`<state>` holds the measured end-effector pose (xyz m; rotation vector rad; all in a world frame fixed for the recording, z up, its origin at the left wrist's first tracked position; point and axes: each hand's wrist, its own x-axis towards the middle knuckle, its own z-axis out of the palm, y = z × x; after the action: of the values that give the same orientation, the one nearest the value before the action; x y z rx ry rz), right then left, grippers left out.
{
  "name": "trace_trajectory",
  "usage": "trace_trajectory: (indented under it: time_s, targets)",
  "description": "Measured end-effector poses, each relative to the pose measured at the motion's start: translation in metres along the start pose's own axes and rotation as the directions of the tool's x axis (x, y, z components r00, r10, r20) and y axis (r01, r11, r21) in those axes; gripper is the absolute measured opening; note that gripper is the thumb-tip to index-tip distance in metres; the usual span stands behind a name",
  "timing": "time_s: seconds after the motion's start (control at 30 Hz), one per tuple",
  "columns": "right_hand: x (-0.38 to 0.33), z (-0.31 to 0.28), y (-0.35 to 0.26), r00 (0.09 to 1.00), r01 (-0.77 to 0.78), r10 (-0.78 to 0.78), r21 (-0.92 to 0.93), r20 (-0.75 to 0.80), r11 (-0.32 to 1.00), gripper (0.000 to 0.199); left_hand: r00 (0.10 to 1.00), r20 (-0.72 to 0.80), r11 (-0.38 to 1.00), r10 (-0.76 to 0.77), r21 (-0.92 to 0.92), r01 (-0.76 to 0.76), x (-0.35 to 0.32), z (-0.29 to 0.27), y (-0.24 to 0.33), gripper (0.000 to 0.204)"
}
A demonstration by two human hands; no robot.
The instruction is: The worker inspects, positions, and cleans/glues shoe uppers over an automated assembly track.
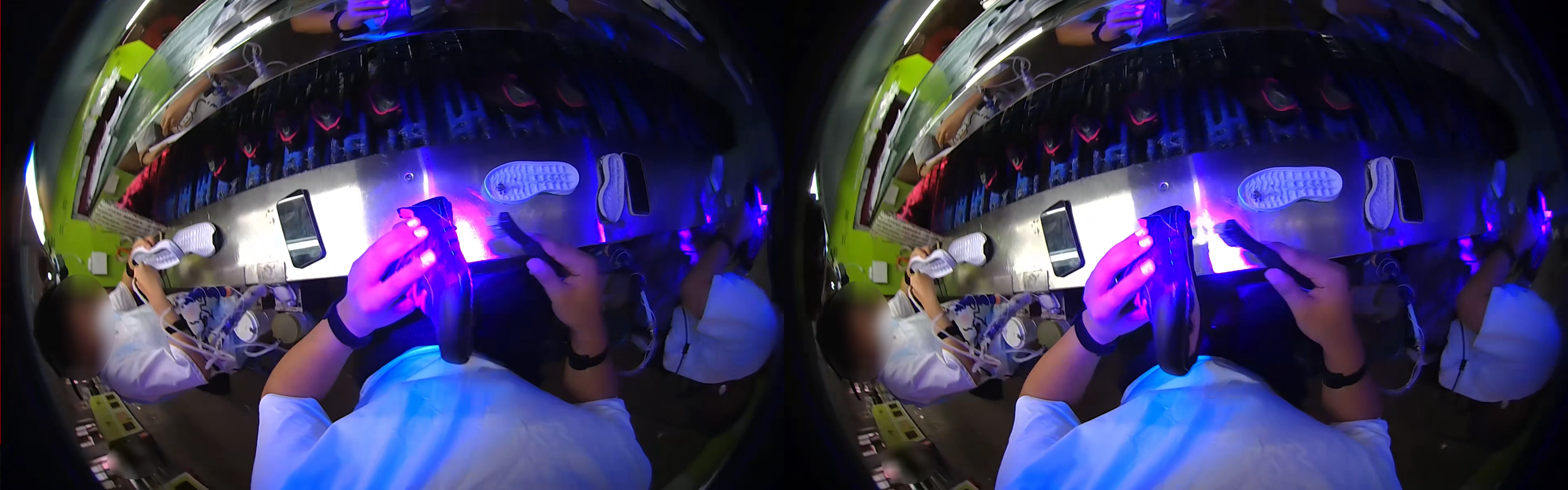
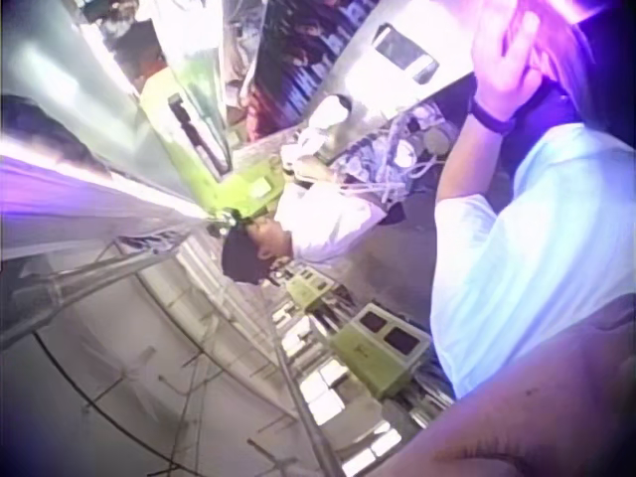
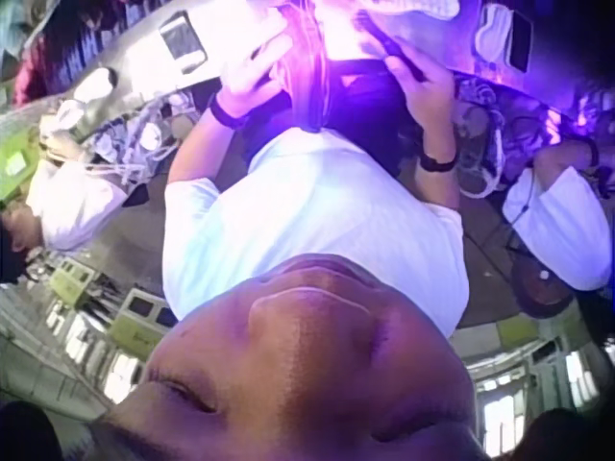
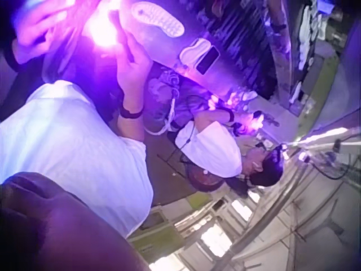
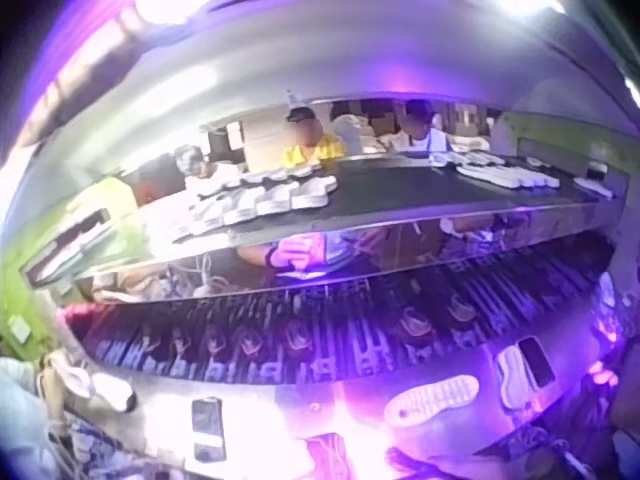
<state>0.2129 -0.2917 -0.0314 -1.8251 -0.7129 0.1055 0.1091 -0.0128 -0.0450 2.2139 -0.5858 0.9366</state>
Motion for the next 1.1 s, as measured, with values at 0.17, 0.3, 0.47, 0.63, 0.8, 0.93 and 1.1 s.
trace_trajectory:
  time_s: [0.17, 0.3, 0.47, 0.63, 0.8, 0.93, 1.1]
  targets:
    - [0.015, 0.021, -0.026, 0.988, 0.086, -0.072, -0.092, 0.138, 0.992, 0.035, 0.982, 0.029, 0.967, 0.185, 0.172, -0.187, -0.011, -0.019, 0.009, 0.040]
    - [0.014, 0.029, -0.028, 0.994, 0.062, -0.055, -0.075, 0.096, 0.995, 0.035, 0.974, 0.107, 0.948, 0.197, 0.234, -0.217, -0.005, -0.031, 0.021, 0.040]
    - [-0.006, 0.024, -0.021, 0.985, -0.011, 0.011, 0.001, 0.172, 1.000, 0.037, 0.968, 0.160, 0.931, 0.192, 0.281, -0.231, -0.004, -0.033, 0.014, 0.038]
    - [-0.024, -0.005, -0.019, 0.922, -0.145, 0.129, 0.018, 0.366, 0.989, 0.038, 0.956, 0.201, 0.915, 0.211, 0.303, -0.266, -0.003, -0.029, 0.004, 0.041]
    - [0.002, 0.007, -0.003, 0.969, -0.196, 0.170, 0.139, 0.180, 0.971, 0.034, 0.962, 0.204, 0.950, 0.179, 0.219, -0.223, 0.006, -0.010, 0.006, 0.033]
    - [-0.002, -0.008, 0.014, 0.954, -0.145, 0.102, 0.134, 0.281, 0.980, 0.034, 0.981, 0.172, 0.961, 0.085, 0.246, -0.126, 0.010, 0.000, -0.002, 0.038]
    - [0.001, -0.011, 0.019, 0.933, -0.294, 0.236, 0.197, 0.273, 0.935, 0.033, 0.977, 0.179, 0.960, 0.111, 0.234, -0.152, 0.018, 0.007, -0.003, 0.036]
